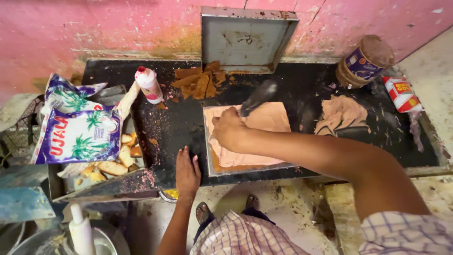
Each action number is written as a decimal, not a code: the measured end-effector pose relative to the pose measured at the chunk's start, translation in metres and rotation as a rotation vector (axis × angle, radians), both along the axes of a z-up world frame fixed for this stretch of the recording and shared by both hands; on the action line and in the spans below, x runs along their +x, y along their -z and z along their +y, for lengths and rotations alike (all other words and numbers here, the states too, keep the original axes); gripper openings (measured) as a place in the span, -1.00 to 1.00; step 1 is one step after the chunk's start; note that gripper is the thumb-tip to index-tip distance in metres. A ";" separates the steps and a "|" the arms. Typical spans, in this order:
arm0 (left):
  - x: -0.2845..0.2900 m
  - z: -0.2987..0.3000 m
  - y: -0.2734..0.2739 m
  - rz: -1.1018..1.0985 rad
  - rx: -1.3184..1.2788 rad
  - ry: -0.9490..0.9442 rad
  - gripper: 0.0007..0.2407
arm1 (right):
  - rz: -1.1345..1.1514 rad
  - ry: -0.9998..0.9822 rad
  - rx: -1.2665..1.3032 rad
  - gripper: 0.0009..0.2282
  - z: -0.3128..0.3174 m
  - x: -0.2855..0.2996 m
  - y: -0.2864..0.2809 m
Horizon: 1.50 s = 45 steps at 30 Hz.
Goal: The person spreads pink frosting onto a rectangular cake base using a metal spatula. They repeatedly scoop frosting from a countertop pile and smooth it over the cake surface, working to cover the entire top evenly.
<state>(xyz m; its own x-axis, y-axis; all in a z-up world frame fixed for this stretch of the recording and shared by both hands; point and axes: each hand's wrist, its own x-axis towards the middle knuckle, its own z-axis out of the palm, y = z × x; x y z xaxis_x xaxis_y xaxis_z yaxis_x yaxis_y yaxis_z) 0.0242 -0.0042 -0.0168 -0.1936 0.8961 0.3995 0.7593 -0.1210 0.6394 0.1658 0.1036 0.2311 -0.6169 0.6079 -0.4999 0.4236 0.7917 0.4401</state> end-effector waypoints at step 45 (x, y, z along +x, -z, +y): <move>-0.021 0.036 0.088 0.124 0.315 -0.002 -0.58 | 1.250 1.195 0.633 -0.55 -0.136 0.406 0.210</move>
